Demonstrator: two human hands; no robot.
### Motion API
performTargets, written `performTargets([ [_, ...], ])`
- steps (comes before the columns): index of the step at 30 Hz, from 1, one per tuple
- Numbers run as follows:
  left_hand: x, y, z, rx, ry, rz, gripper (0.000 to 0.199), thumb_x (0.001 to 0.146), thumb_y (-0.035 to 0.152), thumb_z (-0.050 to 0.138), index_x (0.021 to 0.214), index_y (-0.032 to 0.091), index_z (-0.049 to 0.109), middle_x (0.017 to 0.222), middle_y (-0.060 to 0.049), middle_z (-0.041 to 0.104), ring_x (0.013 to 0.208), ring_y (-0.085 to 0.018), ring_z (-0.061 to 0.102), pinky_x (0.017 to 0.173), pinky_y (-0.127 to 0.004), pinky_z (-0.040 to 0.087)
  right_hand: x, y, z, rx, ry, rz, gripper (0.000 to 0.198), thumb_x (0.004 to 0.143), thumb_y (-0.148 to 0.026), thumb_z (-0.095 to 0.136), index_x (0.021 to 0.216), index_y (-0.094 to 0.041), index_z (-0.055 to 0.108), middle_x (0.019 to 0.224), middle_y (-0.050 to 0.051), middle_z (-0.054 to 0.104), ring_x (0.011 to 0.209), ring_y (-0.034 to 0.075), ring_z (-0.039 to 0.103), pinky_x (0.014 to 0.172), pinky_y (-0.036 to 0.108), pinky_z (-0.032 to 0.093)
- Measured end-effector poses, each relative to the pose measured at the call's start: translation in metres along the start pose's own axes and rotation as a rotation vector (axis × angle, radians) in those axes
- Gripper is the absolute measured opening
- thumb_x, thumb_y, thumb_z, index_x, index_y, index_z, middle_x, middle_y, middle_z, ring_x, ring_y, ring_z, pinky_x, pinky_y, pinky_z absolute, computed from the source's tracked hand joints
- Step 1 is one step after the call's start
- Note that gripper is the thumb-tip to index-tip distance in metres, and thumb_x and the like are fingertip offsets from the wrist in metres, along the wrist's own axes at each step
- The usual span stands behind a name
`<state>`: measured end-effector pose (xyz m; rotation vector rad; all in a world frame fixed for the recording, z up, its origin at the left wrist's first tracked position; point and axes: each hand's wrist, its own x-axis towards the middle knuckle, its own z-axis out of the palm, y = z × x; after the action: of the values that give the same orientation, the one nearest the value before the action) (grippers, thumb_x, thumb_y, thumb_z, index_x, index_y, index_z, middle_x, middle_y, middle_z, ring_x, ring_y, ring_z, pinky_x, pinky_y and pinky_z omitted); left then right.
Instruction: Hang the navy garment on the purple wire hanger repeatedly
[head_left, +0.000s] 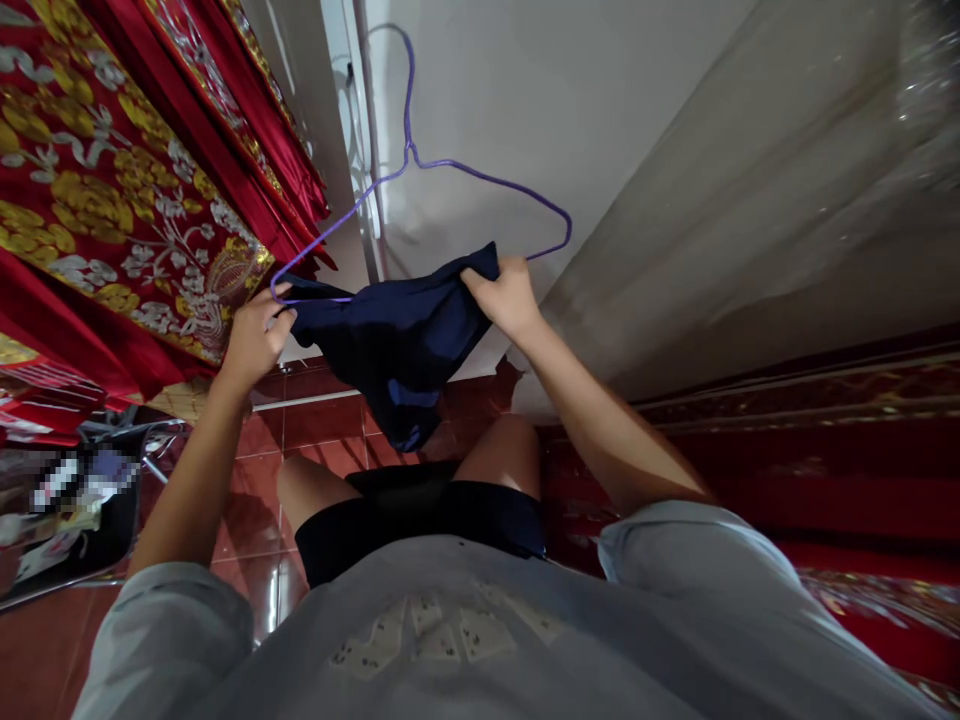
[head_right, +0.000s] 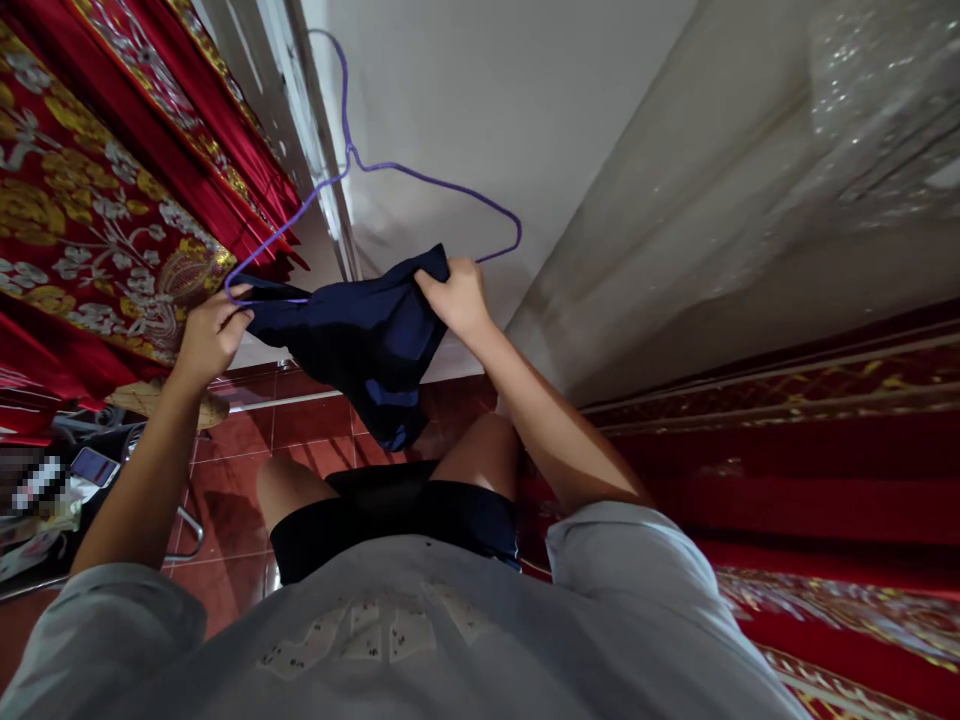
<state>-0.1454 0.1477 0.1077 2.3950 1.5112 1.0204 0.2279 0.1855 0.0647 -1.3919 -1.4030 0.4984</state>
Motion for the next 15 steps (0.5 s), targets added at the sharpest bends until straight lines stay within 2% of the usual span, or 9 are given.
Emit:
performTargets([
  [3,-0.010,-0.005,-0.013,-0.037,0.017,-0.067,0.025,0.092,0.039,0.061,0.077,0.019,0.066,0.119,-0.011,0.074,0.117,-0.030,0.069,0.109,-0.046,0.052,0.004,0.007,0.006,0.011,-0.037,0.021,0.045,0.075,-0.019,0.070,0.051,-0.024,0.033,0.058,-0.004,0.029,0.058,0.012,0.035,0.063,0.032,0.047],
  [6,-0.006,0.010,-0.029,-0.082,0.077,-0.041,0.026,0.093,0.040,0.062,0.079,0.019,0.064,0.123,-0.010,0.072,0.121,-0.029,0.067,0.111,-0.047,0.050,0.003,0.007,0.014,0.048,-0.072,0.041,0.045,0.077,-0.016,0.069,0.051,-0.024,0.033,0.058,-0.004,0.030,0.057,0.011,0.033,0.060,0.030,0.044],
  [10,0.024,0.049,-0.037,-0.094,0.060,0.091,0.020,0.099,0.038,0.059,0.097,0.019,0.065,0.134,-0.006,0.069,0.130,-0.024,0.062,0.116,-0.044,0.046,-0.013,-0.002,0.018,0.102,-0.124,0.050,0.041,0.081,-0.020,0.065,0.053,-0.023,0.035,0.058,-0.003,0.035,0.056,0.012,0.036,0.058,0.030,0.042],
  [12,0.042,0.062,-0.034,-0.088,0.028,0.135,0.020,0.103,0.036,0.056,0.110,0.019,0.063,0.126,-0.005,0.072,0.123,-0.020,0.065,0.111,-0.040,0.047,-0.025,-0.005,0.014,0.127,-0.183,0.017,0.033,0.081,-0.024,0.064,0.056,-0.022,0.043,0.059,-0.002,0.041,0.057,0.013,0.042,0.060,0.031,0.044],
  [15,0.062,0.066,-0.028,-0.020,-0.002,0.172,0.026,0.105,0.031,0.049,0.126,0.021,0.059,0.101,-0.002,0.074,0.098,-0.017,0.070,0.095,-0.036,0.051,-0.035,-0.005,-0.003,0.149,-0.234,-0.139,0.012,0.080,-0.025,0.061,0.069,-0.019,0.060,0.068,0.001,0.056,0.067,0.018,0.058,0.070,0.034,0.051],
])
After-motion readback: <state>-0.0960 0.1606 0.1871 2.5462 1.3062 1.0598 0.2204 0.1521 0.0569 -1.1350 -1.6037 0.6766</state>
